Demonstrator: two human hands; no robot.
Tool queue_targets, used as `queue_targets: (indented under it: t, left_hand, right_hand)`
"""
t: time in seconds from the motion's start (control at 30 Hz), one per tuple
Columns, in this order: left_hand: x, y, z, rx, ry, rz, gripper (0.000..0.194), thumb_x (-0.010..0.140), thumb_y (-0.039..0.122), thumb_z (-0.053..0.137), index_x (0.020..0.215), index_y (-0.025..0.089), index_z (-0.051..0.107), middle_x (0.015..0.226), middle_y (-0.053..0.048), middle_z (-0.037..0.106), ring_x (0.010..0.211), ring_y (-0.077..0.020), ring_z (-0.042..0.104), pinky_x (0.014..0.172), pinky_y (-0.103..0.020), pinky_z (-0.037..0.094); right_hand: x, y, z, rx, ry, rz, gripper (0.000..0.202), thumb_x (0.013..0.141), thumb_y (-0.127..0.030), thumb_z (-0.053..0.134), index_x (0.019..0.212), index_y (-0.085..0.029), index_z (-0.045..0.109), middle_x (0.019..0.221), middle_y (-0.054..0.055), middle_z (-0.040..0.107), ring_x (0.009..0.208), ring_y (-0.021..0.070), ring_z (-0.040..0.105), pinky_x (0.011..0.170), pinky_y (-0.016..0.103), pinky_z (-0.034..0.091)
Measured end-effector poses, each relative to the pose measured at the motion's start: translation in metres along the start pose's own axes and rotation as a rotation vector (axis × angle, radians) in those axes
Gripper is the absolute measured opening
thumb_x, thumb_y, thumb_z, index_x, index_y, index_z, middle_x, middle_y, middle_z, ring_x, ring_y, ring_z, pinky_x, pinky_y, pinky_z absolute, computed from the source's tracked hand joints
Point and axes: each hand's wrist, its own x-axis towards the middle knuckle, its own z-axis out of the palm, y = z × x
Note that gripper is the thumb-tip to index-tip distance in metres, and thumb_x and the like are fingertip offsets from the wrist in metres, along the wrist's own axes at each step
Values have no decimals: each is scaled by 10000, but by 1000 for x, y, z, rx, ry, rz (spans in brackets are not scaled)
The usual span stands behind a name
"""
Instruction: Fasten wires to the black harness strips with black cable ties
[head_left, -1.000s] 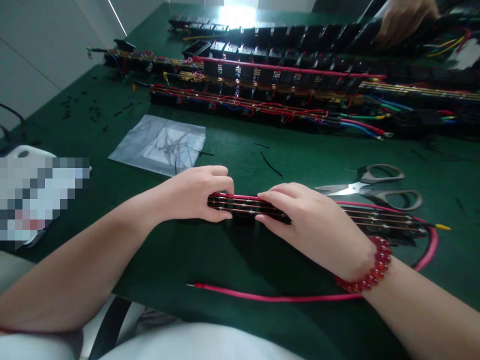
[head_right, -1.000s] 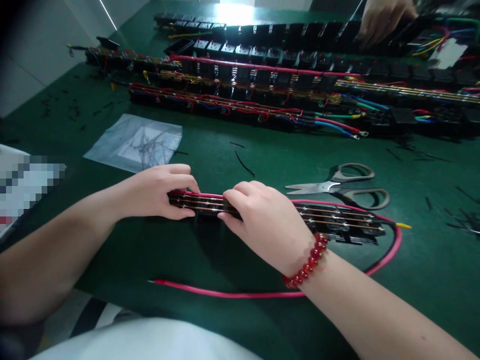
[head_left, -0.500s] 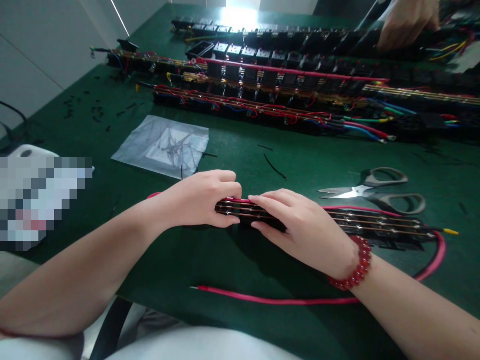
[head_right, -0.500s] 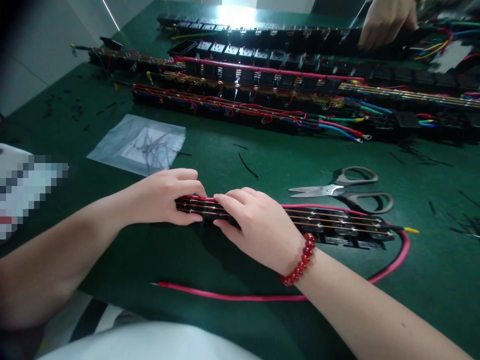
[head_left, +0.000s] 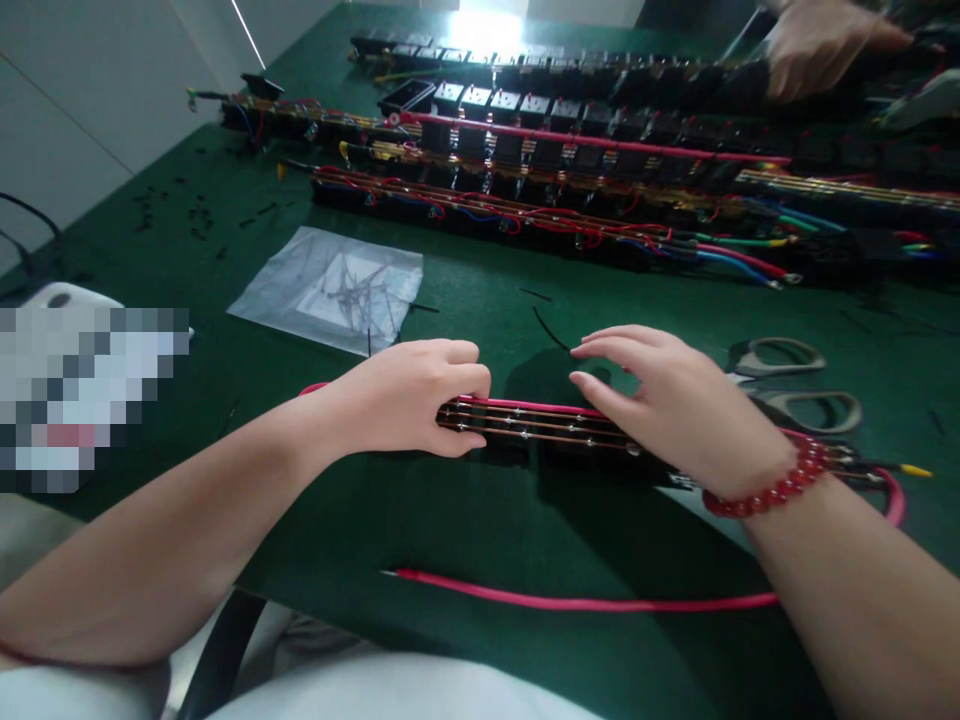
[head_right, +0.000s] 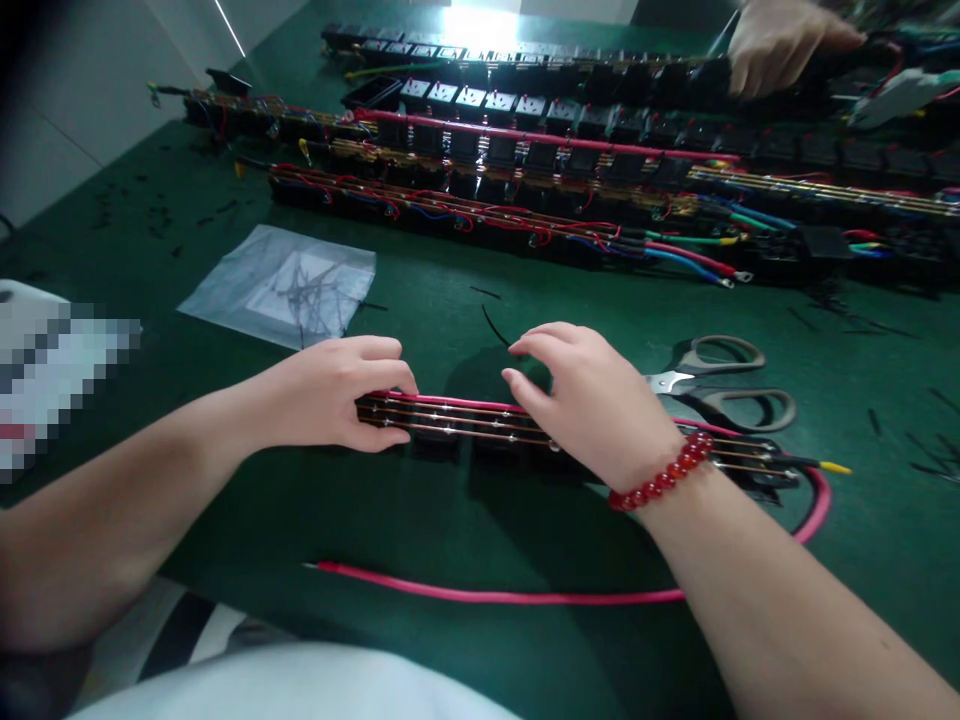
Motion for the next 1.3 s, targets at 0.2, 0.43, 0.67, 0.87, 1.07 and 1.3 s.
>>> queue_targets:
  t: [0.2, 0.43, 0.67, 0.87, 1.07, 1.3]
  left_hand:
    - [0, 0, 0, 37, 3, 13, 190, 847, 319, 684, 974, 178, 692, 882, -12, 590, 782, -155, 580, 680, -269, 397]
    - [0, 0, 0, 60, -1, 20, 200, 851, 329, 687, 979, 175, 689, 881, -13, 592, 774, -156, 577, 676, -270, 395]
    - [-1, -1, 0, 57, -4, 0, 204, 848, 343, 687, 983, 190, 692, 880, -11, 590, 766, -153, 579, 663, -270, 392]
    - [-2, 0, 3, 90, 28, 33, 255, 877, 359, 655, 1065, 190, 686, 1192, -73, 643, 922, -189, 664, 775, -302, 505]
    - [-5, 1, 7, 146, 19, 18, 533, 925, 413, 595, 1393, 158, 604, 1685, -104, 318, 1269, -263, 635, 1055, -363, 530]
    - [-3, 2, 7, 182, -27, -21, 668, 940, 447, 564, 1521, 129, 482, 1611, -98, 464, 1357, -272, 585, 1107, -351, 519]
  right_hand:
    - [1, 6, 10, -29, -92, -6, 481, 993, -421, 483, 1227, -86, 738, 1345, 203, 693, 1287, 370, 613, 1081, 597, 512]
    - [1, 6, 7, -84, -167, -31, 564, 1025, -442, 406, 1309, -55, 702, 1394, 216, 664, 1328, 375, 594, 1102, 599, 504]
    - [1, 4, 8, -39, -128, -61, 562, 1046, -382, 321, 1264, -59, 726, 1331, 194, 707, 1297, 331, 626, 1126, 538, 500]
    - [-6, -10, 4, 65, -104, -135, 511, 1051, -397, 350, 1287, -143, 725, 1338, 131, 716, 1278, 285, 643, 1100, 488, 532]
    - [-12, -22, 2, 132, -75, -215, 458, 1051, -327, 382, 1254, -116, 734, 1306, 155, 728, 1225, 281, 674, 1065, 478, 560]
    - [-12, -24, 0, 126, -68, -240, 457, 1053, -313, 376, 1250, -103, 731, 1289, 153, 736, 1192, 263, 689, 1055, 445, 567]
